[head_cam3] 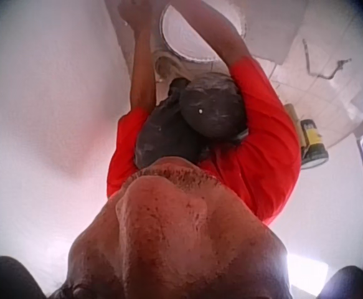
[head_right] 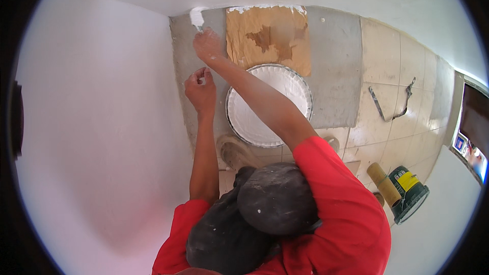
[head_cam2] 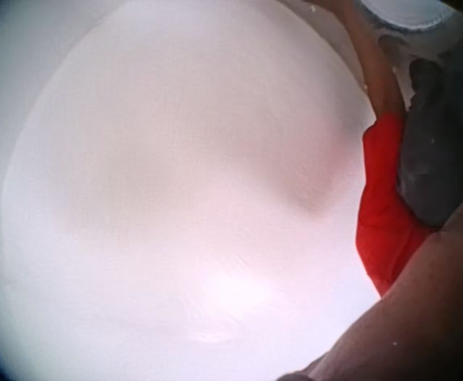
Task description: The person is painting a wall with white paint using a brush. They repeatedly dip the brush into a paint bucket and apply the paint to a specific area of the wall, covering a brownish patch.
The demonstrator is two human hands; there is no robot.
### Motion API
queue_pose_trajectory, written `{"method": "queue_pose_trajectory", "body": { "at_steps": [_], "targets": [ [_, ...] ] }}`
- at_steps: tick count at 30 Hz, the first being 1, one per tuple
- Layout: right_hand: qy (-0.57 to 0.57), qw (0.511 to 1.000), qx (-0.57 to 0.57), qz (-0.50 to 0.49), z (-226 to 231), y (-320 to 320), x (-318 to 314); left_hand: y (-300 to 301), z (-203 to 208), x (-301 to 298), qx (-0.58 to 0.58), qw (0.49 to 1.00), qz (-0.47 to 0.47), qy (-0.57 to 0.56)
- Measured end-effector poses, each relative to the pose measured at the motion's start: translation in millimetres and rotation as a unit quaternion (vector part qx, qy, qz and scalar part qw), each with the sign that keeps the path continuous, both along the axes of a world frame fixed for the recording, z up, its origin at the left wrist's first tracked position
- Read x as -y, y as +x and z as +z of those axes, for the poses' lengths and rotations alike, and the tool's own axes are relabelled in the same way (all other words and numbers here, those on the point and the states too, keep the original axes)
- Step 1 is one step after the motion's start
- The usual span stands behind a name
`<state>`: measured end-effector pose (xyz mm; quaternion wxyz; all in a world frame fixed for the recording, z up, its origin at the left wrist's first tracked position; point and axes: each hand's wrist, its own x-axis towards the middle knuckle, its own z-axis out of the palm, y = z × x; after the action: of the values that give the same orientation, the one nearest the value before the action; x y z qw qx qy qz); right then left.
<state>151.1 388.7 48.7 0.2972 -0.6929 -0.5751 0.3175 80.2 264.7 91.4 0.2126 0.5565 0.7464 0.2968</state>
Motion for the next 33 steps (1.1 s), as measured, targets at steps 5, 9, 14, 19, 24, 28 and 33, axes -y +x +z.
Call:
{"method": "queue_pose_trajectory", "body": {
  "at_steps": [5, 9, 14, 19, 24, 28, 33],
  "targets": [
    [-0.051, 0.982, -0.103, -0.151, 9, 2, 19, -7, -8, 7, -0.019, 1.0, 0.015, -0.011],
    [-0.058, 0.95, -0.154, -0.264, -1, 44, 38, -3, -11, 8, 0.003, 1.0, 0.022, -0.019],
    [0.001, 0.951, -0.136, -0.277, -20, 56, 64, 10, -18, 8, -0.009, 1.0, 0.01, -0.019],
    [-0.027, 0.957, -0.173, -0.232, 13, 82, 87, 3, -33, -4, -0.033, 0.998, -0.009, -0.047],
    [-0.029, 0.98, -0.085, -0.18, 59, 184, 144, 14, -43, -21, 0.009, 0.996, -0.037, -0.086],
    [-0.069, 0.968, 0.011, -0.242, 49, 259, 192, 34, -54, -27, -0.001, 0.995, -0.072, -0.071],
    [-0.009, 0.955, 0.015, -0.296, -19, 292, 213, 37, -61, -31, -0.017, 0.995, -0.076, -0.066]
  ]
}}
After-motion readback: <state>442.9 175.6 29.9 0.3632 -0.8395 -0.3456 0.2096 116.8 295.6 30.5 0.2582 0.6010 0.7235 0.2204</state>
